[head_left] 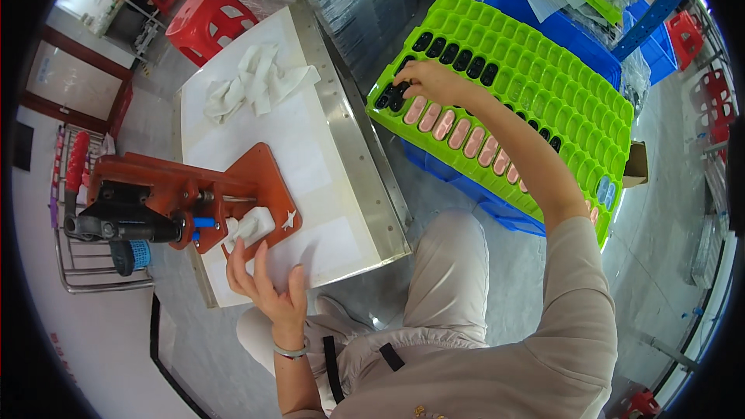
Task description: The person sits on the floor and uses a manual press machine to process small plastic parts. They pick up black, blue, and pink plastic pieces from a green tray, place them into the press, operate the lever, and return the processed items to the tray.
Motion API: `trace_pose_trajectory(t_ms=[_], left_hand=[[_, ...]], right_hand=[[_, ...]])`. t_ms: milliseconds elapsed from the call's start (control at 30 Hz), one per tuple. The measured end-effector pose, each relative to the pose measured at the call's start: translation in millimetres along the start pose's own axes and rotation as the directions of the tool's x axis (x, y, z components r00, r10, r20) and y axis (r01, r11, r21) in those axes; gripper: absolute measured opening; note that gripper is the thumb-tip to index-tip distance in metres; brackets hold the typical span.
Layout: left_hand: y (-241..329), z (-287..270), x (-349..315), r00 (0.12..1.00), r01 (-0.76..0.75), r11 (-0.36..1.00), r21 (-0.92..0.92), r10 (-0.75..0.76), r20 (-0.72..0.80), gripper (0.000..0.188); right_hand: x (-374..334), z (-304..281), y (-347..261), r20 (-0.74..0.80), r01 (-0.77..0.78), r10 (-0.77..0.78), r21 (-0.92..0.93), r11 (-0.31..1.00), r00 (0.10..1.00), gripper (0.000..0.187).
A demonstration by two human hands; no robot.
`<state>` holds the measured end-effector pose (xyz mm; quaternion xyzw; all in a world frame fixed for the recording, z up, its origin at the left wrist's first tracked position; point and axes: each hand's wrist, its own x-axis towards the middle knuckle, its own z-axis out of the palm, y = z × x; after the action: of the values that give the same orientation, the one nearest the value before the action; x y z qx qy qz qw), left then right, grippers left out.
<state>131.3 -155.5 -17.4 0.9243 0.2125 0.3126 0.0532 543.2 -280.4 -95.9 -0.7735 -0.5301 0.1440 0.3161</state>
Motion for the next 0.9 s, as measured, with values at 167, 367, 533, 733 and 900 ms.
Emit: trace_pose_trajectory(t_ms=[167, 367, 533, 733, 900], left_hand=[[-1.0, 2.5, -2.5, 0.999, 0.031, 0.998, 0.058, -0.032, 0.011, 0.079], [-1.0, -1.4, -3.3, 0.997, 0.016, 0.999, 0.041, -0.019, 0.072, 0.098], [-5.4, 3.3, -8.3, 1.0, -0.008, 0.997, 0.076, 0.006, 0.022, 0.106], [-6.5, 5.5, -6.1, 0.996, -0.084, 0.988, 0.132, 0.087, -0.013, 0.103], [-7.0, 6.0, -4.5, 0.997, -0.074, 0.984, 0.16, 0.075, 0.004, 0.105]], right_hand=[[19.4, 1.4, 24.2, 0.159, 0.063, -0.058, -0.028, 0.998, 0.986, 0.032], [21.8, -5.2, 28.2, 0.184, 0.105, -0.093, -0.056, 0.993, 0.979, 0.032], [2.4, -38.0, 14.8, 0.09, 0.161, -0.152, -0.111, 0.981, 0.984, 0.025], [-13.6, -130.4, 13.1, -0.017, 0.149, -0.169, -0.392, 0.908, 0.985, 0.021], [-26.7, -200.1, -2.1, 0.008, 0.039, -0.041, -0.54, 0.841, 0.999, 0.022]])
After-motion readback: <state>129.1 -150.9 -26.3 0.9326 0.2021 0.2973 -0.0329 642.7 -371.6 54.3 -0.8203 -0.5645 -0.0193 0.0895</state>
